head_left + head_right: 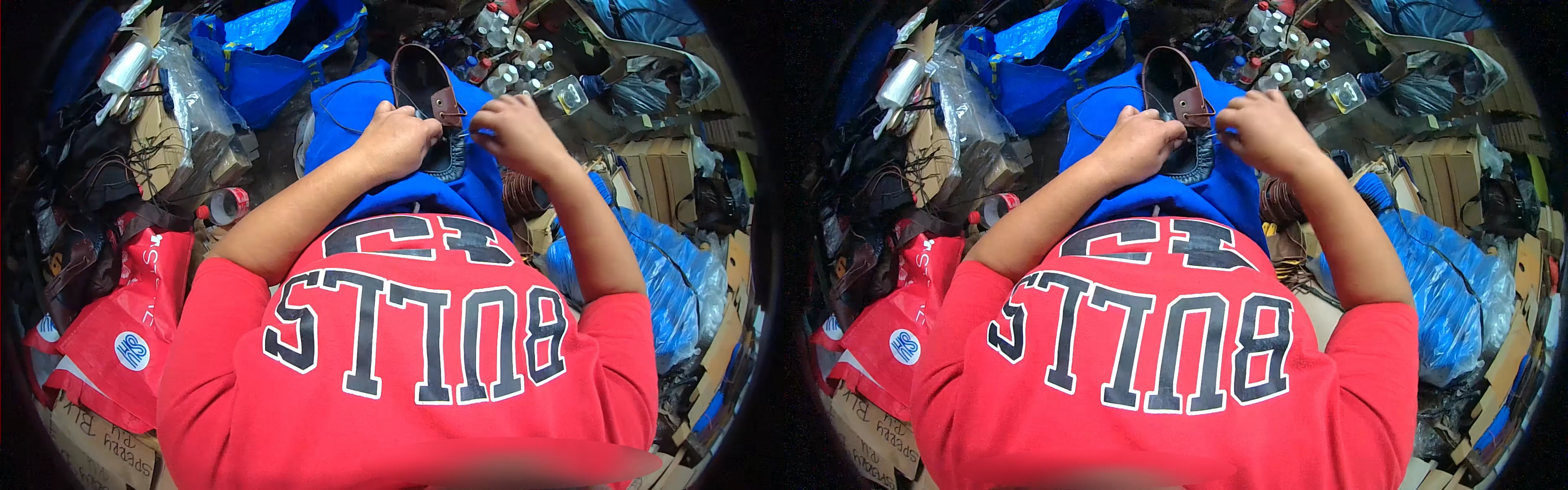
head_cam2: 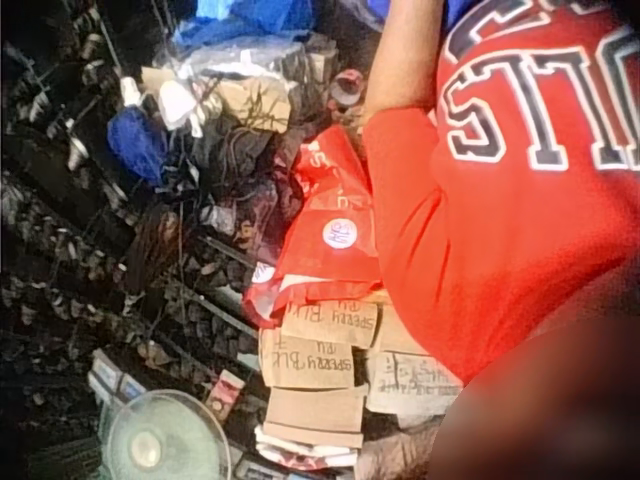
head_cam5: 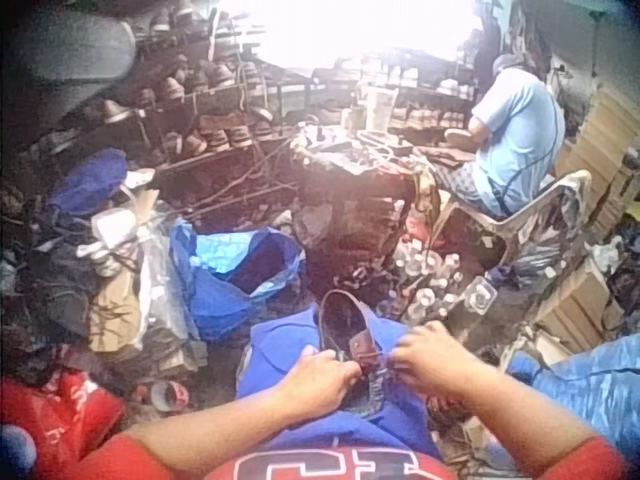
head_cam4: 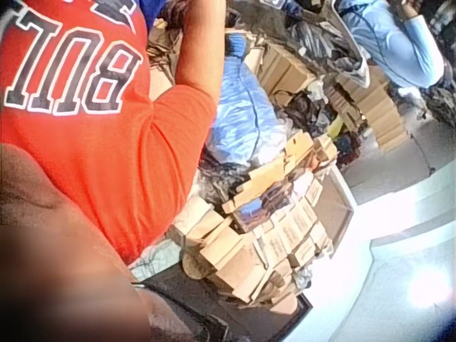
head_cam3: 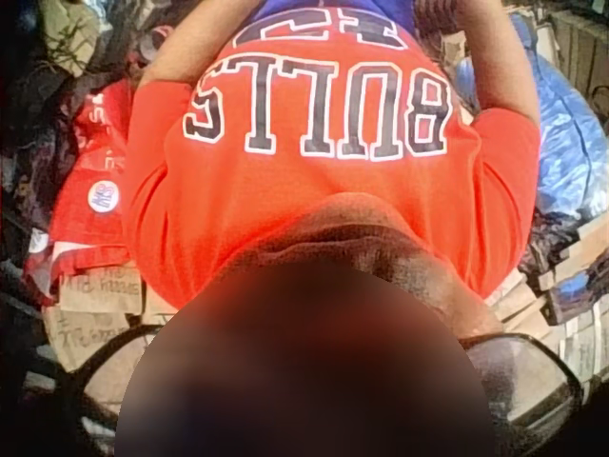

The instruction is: Stitching and repairing a shoe by hand in a workshop.

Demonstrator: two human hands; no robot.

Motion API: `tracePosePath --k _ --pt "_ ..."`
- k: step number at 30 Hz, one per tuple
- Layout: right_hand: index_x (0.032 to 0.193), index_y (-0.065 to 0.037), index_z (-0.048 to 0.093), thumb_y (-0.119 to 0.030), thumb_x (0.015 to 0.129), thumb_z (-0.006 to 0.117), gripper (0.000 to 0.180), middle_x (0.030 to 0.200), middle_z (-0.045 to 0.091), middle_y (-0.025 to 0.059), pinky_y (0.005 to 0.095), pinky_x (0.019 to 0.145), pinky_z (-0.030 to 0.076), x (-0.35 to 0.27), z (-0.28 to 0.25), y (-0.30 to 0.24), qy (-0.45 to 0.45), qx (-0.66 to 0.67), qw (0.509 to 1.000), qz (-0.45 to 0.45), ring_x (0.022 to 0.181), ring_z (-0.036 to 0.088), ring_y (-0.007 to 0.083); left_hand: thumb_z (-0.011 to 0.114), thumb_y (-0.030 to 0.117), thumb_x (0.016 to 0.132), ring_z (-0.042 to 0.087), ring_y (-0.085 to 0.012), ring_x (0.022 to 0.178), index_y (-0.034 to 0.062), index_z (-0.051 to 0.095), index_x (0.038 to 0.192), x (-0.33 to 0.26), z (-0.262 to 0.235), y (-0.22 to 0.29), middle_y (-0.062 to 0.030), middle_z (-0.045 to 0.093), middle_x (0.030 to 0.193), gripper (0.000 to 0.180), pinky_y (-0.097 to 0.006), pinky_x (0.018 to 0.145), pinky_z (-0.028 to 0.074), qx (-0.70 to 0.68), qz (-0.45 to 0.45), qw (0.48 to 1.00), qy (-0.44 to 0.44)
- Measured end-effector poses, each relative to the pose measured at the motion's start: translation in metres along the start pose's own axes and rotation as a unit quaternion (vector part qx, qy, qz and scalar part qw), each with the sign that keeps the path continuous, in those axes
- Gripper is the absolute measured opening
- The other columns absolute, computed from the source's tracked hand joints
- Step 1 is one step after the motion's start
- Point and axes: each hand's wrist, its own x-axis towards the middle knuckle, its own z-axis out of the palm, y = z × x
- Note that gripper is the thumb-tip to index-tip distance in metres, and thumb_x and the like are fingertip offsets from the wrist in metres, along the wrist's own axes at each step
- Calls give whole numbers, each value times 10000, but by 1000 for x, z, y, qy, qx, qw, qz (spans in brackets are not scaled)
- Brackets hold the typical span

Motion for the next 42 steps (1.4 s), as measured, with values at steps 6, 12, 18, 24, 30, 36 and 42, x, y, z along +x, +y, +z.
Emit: tracePosePath --k 6,12,18,24,30,36,42 --pt "907 -164 565 -152 852 509 79 818 629 41 382 833 377 12 14 -7 -77 -55 995 -31 902 576 234 558 153 805 586 -215 815 167 617 887 -4 -2 -2 -34 619 741 102 -395 728 350 75 35 997 -1" --pt "981 -189 569 -122 825 534 174 817 622 50 417 907 371 -30 22 43 -59 -51 996 47 917 575 245 534 127 767 560 -200 811 173 600 912 -52 -28 -41 -1 615 795 166 -401 787 370 172 55 983 27" --pt "886 -29 647 -166 854 641 142 804 601 -7 235 706 414 -75 12 84 159 546 769 294 753 528 76 645 73 792 538 -172 735 51 653 788 -76 -86 -50 -42 588 719 23 -301 688 411 -150 -53 978 132" --pt "941 -20 599 -176 913 563 162 931 611 95 313 816 448 12 -15 -5 218 794 566 40 821 569 174 724 51 751 569 -159 748 25 651 785 -25 -78 19 -43 608 753 85 -281 712 446 -411 157 897 38" --pt "794 -18 593 -203 879 624 206 764 566 -12 218 613 401 -16 -21 6 -168 578 792 99 693 496 80 562 142 900 551 -123 788 9 598 848 -50 -59 0 -68 556 763 148 -306 693 453 -609 -125 759 -194" --pt "973 -4 673 -113 795 606 219 932 632 134 338 791 478 -117 29 96 -66 299 892 332 855 619 226 677 155 795 573 -251 700 29 624 846 -128 -83 -122 -121 560 742 146 -360 642 455 -55 -125 989 51" --pt "953 -15 681 -144 793 612 217 879 683 139 317 757 484 -235 57 172 -49 203 883 421 819 648 226 705 176 757 604 -328 765 27 668 865 -194 -124 -185 -161 622 810 188 -394 701 474 138 -337 927 95"
